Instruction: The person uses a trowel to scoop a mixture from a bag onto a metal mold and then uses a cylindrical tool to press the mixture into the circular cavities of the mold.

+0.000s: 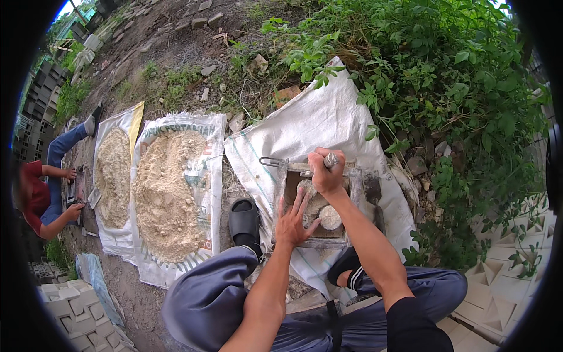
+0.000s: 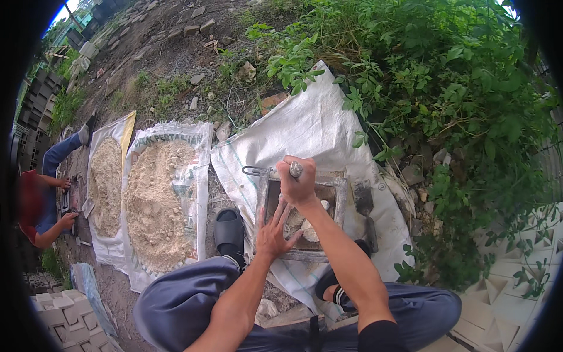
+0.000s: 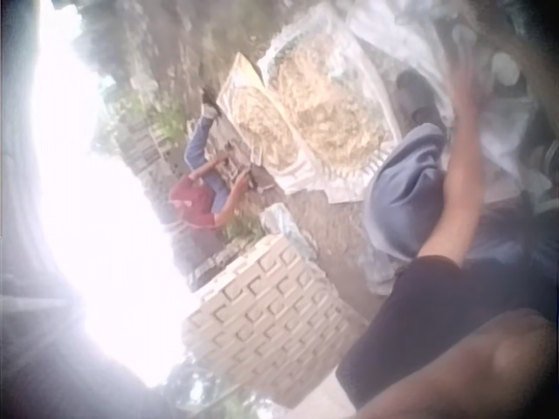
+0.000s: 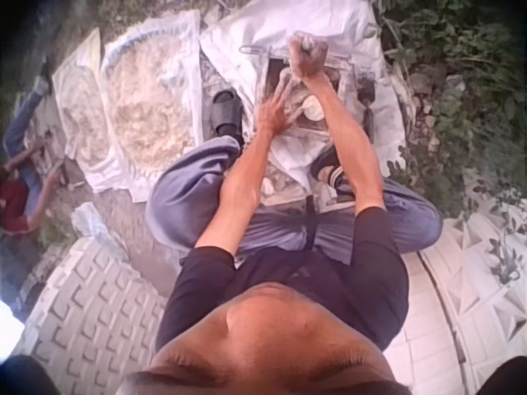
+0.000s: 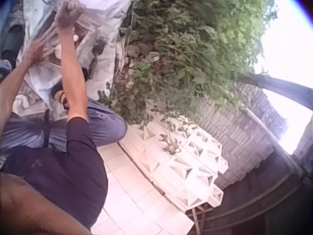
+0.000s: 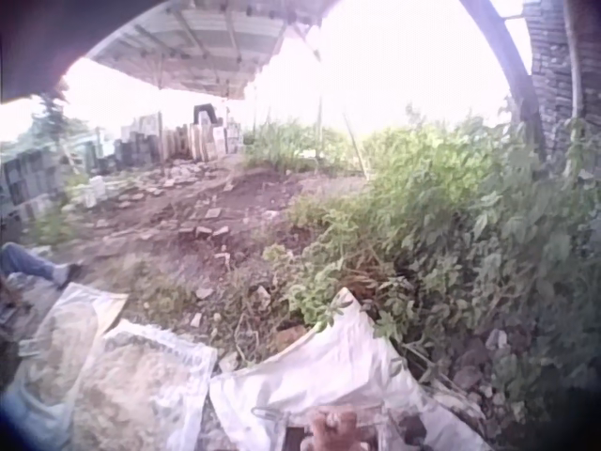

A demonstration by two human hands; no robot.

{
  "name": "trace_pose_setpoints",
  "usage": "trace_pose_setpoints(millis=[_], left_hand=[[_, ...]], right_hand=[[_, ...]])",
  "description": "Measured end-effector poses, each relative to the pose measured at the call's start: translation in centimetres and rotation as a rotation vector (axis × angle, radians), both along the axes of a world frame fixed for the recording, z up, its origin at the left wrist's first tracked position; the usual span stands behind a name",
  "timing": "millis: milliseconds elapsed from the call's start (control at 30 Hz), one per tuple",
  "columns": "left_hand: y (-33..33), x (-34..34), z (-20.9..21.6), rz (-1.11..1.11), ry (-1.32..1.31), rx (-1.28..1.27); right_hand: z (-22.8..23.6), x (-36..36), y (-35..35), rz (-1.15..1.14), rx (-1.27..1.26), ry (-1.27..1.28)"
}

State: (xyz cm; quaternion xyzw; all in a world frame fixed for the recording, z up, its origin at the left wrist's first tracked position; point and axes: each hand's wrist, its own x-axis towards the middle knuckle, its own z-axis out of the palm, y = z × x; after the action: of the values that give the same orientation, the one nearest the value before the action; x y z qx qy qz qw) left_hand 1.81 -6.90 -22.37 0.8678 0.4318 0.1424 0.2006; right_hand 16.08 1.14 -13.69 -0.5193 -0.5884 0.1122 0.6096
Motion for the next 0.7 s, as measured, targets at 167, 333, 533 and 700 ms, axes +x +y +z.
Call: trace_pose_setpoints(millis=[167, 333, 533, 700], left_hand=[[-0.6, -0.4, 0.7, -0.008, 0.003, -0.026], [-0.2, -0.4, 0.0, -0.005, 0.047, -0.074], [-0.1, 0.1, 0.1, -0.022, -0.005, -0.02], [-0.6, -0.8, 0.4, -0.034, 0.043, -0.073]], right_hand=[[2.7, -1.5, -1.0, -0.054, -0.091, 0.381], [1.3, -2.1, 1.7, 0.023, -0.151, 0.346], [1.4, -3.0, 0.8, 0.01, -0.025, 0.388], [3.5, -3.2, 0.7, -0.009, -0.099, 0.282]])
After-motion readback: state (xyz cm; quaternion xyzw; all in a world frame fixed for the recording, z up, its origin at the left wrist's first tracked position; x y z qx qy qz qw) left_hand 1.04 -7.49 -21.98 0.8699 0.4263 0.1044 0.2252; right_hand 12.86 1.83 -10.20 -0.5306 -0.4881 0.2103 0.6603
